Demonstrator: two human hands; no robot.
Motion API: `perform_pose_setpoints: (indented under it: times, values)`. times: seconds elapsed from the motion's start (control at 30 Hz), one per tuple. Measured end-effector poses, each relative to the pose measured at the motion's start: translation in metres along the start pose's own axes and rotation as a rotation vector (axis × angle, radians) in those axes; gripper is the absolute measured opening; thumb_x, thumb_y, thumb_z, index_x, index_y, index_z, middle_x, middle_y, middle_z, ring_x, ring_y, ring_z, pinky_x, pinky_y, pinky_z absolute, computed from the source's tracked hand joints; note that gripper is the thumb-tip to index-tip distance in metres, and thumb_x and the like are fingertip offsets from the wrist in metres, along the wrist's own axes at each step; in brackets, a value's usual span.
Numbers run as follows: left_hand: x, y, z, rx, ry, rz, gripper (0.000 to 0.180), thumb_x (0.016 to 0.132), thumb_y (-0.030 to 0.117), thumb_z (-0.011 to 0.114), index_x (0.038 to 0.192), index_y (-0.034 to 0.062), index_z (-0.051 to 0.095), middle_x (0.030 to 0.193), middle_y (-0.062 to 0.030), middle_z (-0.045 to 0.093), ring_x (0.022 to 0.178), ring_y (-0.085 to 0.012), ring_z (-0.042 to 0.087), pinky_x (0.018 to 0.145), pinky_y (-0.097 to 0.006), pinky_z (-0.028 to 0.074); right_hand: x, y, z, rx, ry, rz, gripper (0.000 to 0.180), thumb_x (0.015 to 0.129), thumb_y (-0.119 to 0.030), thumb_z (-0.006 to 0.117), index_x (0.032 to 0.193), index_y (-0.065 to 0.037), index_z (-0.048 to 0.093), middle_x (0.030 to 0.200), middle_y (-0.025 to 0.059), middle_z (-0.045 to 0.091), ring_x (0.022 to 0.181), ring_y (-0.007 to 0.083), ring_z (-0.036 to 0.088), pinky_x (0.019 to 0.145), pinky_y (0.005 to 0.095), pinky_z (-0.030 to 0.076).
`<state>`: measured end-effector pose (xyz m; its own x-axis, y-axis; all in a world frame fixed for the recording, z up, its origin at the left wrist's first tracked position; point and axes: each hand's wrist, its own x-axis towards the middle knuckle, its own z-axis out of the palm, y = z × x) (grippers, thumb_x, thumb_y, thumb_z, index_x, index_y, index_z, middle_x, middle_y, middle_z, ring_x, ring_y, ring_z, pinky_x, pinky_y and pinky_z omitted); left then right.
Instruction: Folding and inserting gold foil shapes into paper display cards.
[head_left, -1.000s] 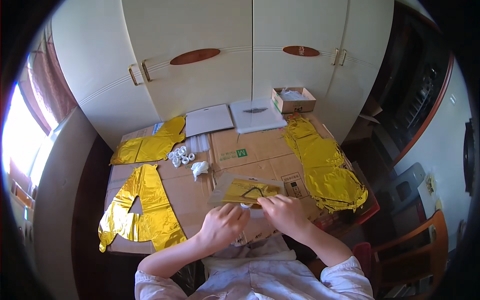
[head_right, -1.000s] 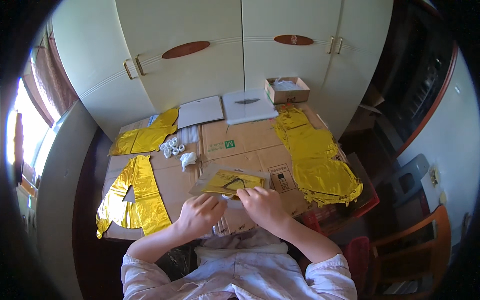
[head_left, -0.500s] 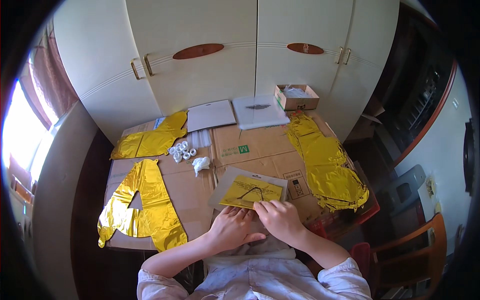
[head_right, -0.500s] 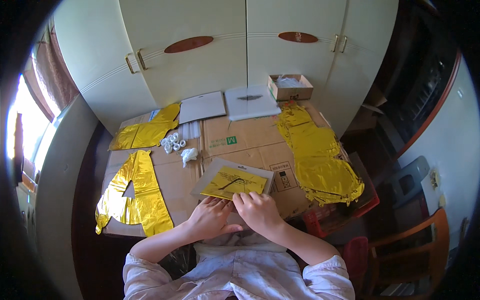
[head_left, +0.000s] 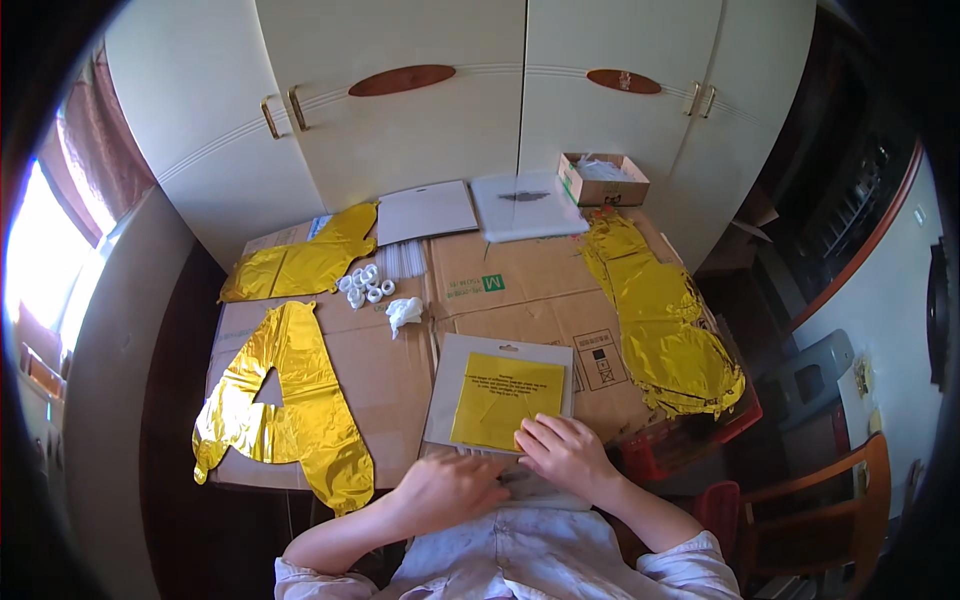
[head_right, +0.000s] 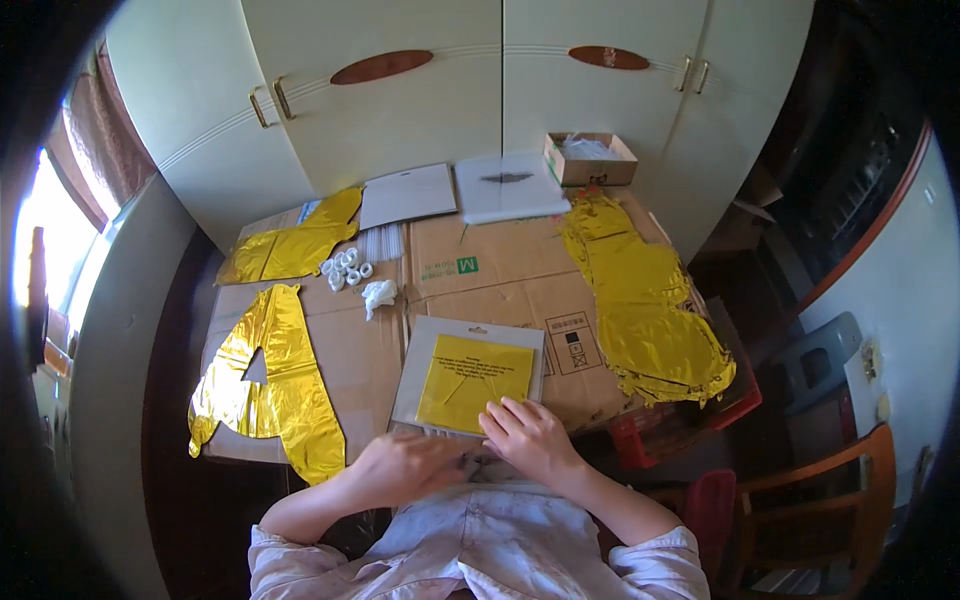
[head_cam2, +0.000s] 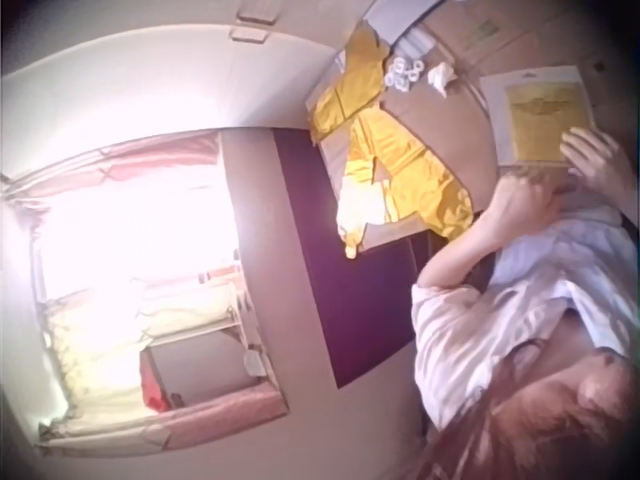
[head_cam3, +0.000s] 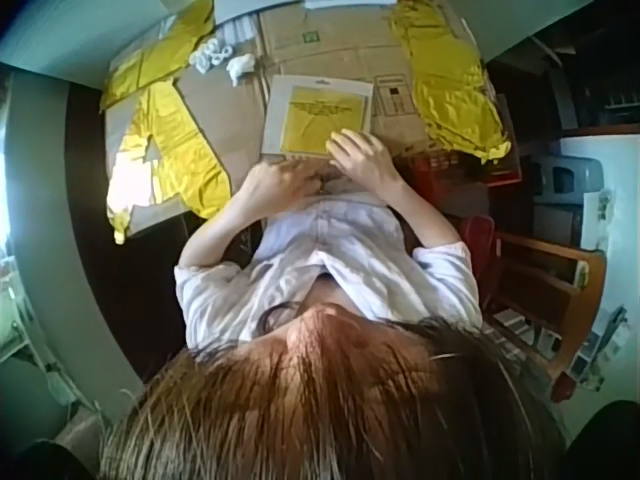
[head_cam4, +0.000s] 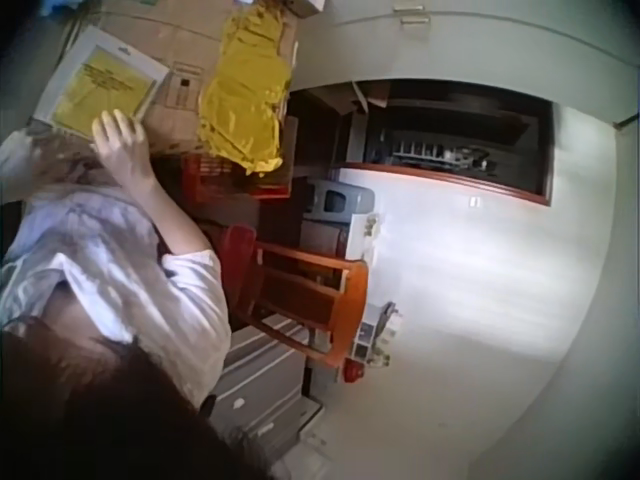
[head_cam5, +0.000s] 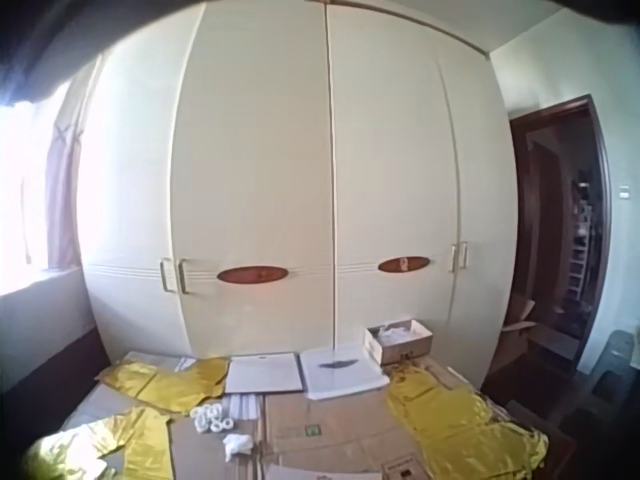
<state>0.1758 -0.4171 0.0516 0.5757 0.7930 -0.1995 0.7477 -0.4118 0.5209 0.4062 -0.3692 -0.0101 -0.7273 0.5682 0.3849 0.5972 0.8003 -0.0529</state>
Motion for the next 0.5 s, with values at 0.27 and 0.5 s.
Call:
perform_pose_setpoints:
  times: [0.27,0.5]
  values:
    - [0.042,-0.052,0.027,0.445,0.522,0.007,0.056,0.087,0.039,0.063,0.126,-0.0001,0.056,0.136,-0.0191,0.052,0.132,-0.0341,0.045,0.107,-0.047,0.037,0.035,0.020,0.018,0.091,0.060,0.157,0.050,0.092,-0.032,0.059,0.130,0.000,0.053,0.142,0.0184,0.045,0.133,0.0358,0.041,0.110,0.0531,0.032]
    - [0.045,-0.063,0.038,0.408,0.473,-0.039,0.072,0.087,0.047,0.062,0.134,-0.0061,0.048,0.143,-0.0224,0.045,0.135,-0.0348,0.042,0.110,-0.048,0.034,0.044,0.019,0.046,0.087,-0.061,0.160,0.063,0.093,-0.046,0.054,0.140,-0.005,0.044,0.149,0.0193,0.036,0.139,0.0394,0.033,0.111,0.0597,0.026]
